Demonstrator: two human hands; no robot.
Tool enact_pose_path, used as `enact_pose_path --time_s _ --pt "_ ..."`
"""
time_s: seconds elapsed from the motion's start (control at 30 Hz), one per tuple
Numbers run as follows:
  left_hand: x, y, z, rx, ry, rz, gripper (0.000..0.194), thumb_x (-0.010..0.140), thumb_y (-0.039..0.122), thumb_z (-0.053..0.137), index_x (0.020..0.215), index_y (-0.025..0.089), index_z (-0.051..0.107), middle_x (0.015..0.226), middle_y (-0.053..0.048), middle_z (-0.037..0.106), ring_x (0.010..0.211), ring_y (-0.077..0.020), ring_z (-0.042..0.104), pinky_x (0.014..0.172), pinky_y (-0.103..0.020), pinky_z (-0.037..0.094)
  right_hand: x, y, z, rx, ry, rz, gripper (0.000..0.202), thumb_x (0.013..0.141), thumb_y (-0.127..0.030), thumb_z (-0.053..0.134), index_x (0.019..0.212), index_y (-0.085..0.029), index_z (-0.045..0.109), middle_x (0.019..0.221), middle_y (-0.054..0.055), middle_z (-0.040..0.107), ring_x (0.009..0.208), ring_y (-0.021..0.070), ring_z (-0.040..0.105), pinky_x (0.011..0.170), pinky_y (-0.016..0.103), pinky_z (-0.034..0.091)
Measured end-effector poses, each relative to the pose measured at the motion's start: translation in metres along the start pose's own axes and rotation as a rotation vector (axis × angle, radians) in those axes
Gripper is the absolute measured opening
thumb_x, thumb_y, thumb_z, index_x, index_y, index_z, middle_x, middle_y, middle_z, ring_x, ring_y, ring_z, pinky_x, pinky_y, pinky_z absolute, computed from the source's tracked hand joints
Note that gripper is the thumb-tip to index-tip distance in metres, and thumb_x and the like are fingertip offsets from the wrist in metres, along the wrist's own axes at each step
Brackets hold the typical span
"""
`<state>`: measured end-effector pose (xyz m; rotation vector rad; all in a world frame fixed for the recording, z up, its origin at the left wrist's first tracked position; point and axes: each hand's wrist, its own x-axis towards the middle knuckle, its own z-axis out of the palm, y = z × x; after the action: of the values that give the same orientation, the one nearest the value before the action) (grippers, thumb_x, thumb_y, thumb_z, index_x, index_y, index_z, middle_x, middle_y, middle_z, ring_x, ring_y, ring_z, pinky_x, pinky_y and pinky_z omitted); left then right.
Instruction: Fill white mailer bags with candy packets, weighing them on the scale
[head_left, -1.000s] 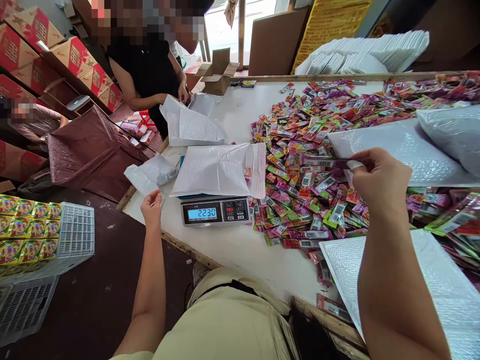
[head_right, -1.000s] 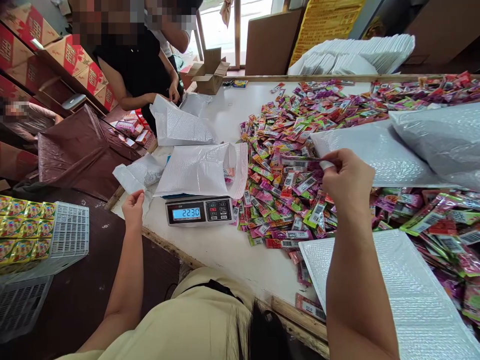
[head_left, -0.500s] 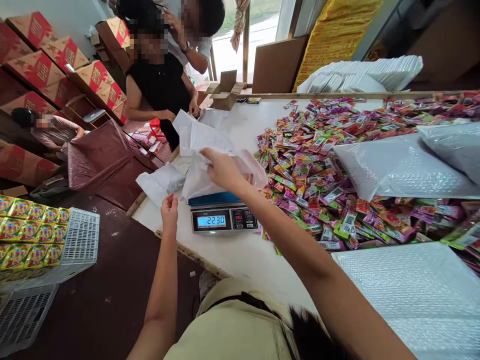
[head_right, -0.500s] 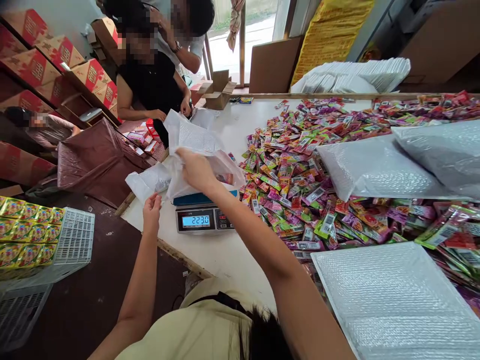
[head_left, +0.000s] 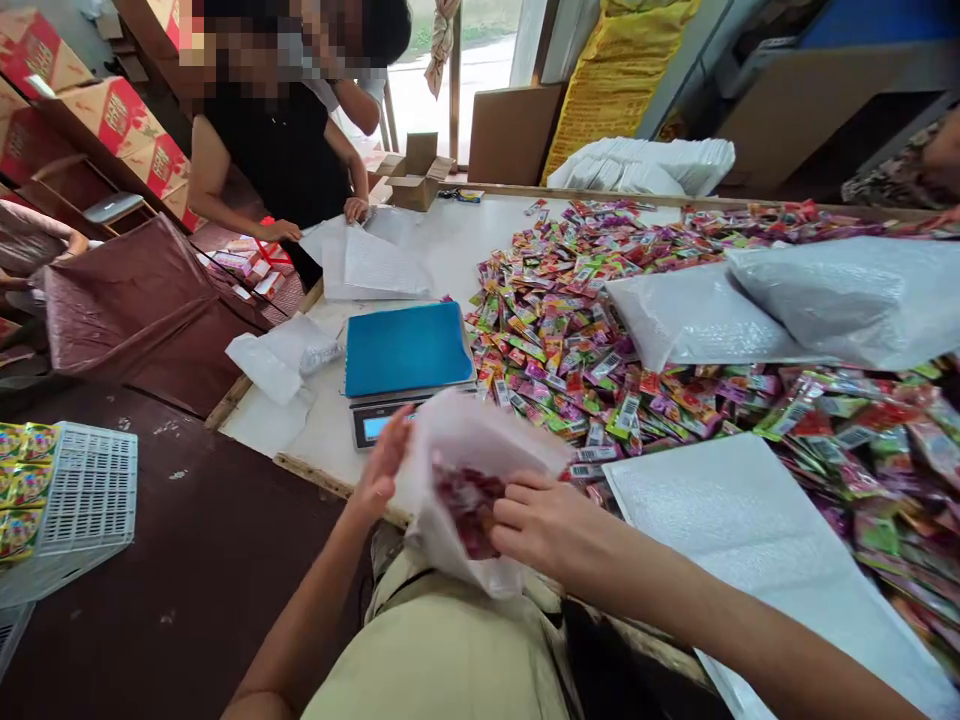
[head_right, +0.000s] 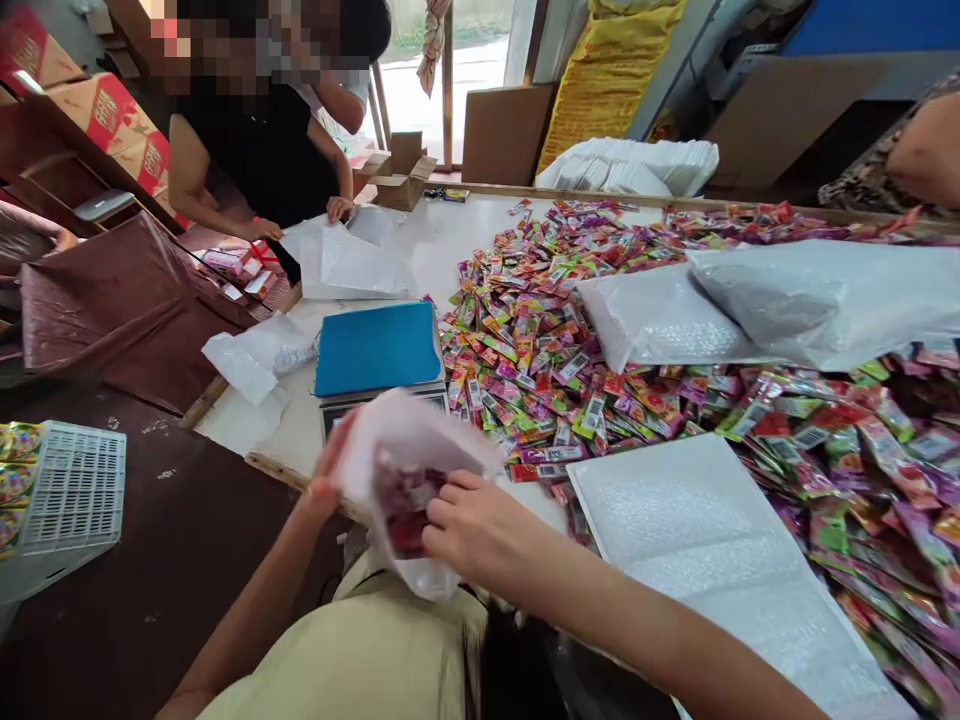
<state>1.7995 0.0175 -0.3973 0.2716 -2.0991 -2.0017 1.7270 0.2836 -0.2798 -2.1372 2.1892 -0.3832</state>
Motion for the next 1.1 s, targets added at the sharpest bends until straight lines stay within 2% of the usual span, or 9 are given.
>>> enact_pose_path --time_s 0.1,0.17,0.27,0.37,0.57,0.8,0.87,0.97,1.1 --pt "-0.014 0.011 0.04 -0.172 -0.451 0.044 0.132 0.046 0.103 0.052 0.152 0.025 0.044 0.141 -0.019 0.058 0.125 -0.0401 0.059 0.105 -0.054 0.047 -0.022 -0.006 0.026 0.054 0.028 0.101 0.015 0.095 -0.012 0.055 0.095 -0.018 0.069 0.091 0.005 0.069 0.082 0.0186 0.056 0.084 0.035 0.041" --pt "-0.016 0.028 0.052 -0.156 -0.556 0.083 0.126 0.054 0.096 0.059 0.157 0.028 0.036 0.15 -0.017 0.051 0.136 -0.0397 0.05 0.113 -0.053 0.041 -0.027 -0.009 0.024 0.065 0.04 0.167 0.016 0.096 -0.011 0.054 0.098 -0.017 0.068 0.092 0.005 0.069 0.084 0.0188 0.057 0.084 0.035 0.041" --pt "-0.008 0.05 0.062 0.125 -0.4 0.072 0.09 0.072 0.073 0.074 0.147 0.027 0.053 0.123 -0.012 0.068 0.109 -0.0301 0.065 0.095 -0.04 0.051 -0.027 -0.012 0.013 0.066 0.009 0.209 0.014 0.096 -0.012 0.055 0.097 -0.017 0.068 0.091 0.004 0.068 0.082 0.0184 0.057 0.08 0.033 0.04" --pt "0.002 0.061 0.07 0.312 -0.232 0.082 0.03 0.086 0.052 0.069 0.098 0.025 0.077 0.073 -0.002 0.064 0.063 -0.018 0.056 0.059 -0.031 0.044 -0.03 -0.011 0.0 0.05 -0.014 0.21 0.013 0.096 -0.013 0.056 0.099 -0.017 0.068 0.093 0.004 0.068 0.082 0.0184 0.057 0.081 0.033 0.04" --pt "0.016 0.047 0.071 0.156 0.089 0.263 0.023 0.09 0.042 0.065 0.076 0.026 0.071 0.076 -0.003 0.058 0.073 -0.0199 0.055 0.063 -0.032 0.044 -0.065 -0.004 -0.023 0.03 -0.087 0.5 0.019 0.093 -0.006 0.052 0.099 -0.016 0.067 0.093 0.006 0.066 0.084 0.0181 0.058 0.078 0.033 0.037" --pt "0.037 0.011 0.091 -0.123 -0.56 0.098 0.102 0.058 0.083 0.075 0.143 0.029 0.052 0.142 -0.015 0.056 0.125 -0.0365 0.058 0.097 -0.046 0.051 -0.068 0.004 -0.012 0.155 -0.067 0.493 0.018 0.093 -0.009 0.053 0.095 -0.017 0.069 0.09 0.005 0.062 0.086 0.0182 0.055 0.082 0.033 0.037" --pt "0.035 0.015 0.093 0.032 -0.683 0.151 0.084 0.069 0.07 0.078 0.138 0.027 0.058 0.13 -0.014 0.064 0.116 -0.0325 0.062 0.095 -0.043 0.051 -0.069 0.005 -0.007 0.185 -0.02 0.518 0.021 0.092 -0.006 0.052 0.094 -0.017 0.069 0.09 0.005 0.062 0.086 0.0182 0.055 0.083 0.033 0.037" --pt "0.03 0.021 0.095 0.245 -0.688 0.2 0.031 0.088 0.052 0.067 0.097 0.023 0.071 0.093 -0.009 0.071 0.087 -0.0236 0.065 0.081 -0.037 0.049 -0.076 0.009 0.002 0.229 0.068 0.553 0.027 0.089 0.0 0.049 0.092 -0.018 0.069 0.09 0.005 0.062 0.087 0.0184 0.055 0.087 0.033 0.039" --pt "0.024 0.021 0.097 0.206 -0.472 0.16 0.039 0.098 0.054 0.049 0.078 0.022 0.059 0.077 -0.006 0.061 0.072 -0.0189 0.056 0.071 -0.034 0.045 -0.081 0.023 0.008 0.234 0.111 0.531 0.029 0.085 0.003 0.048 0.079 -0.019 0.065 0.081 0.003 0.06 0.082 0.018 0.055 0.088 0.033 0.04"
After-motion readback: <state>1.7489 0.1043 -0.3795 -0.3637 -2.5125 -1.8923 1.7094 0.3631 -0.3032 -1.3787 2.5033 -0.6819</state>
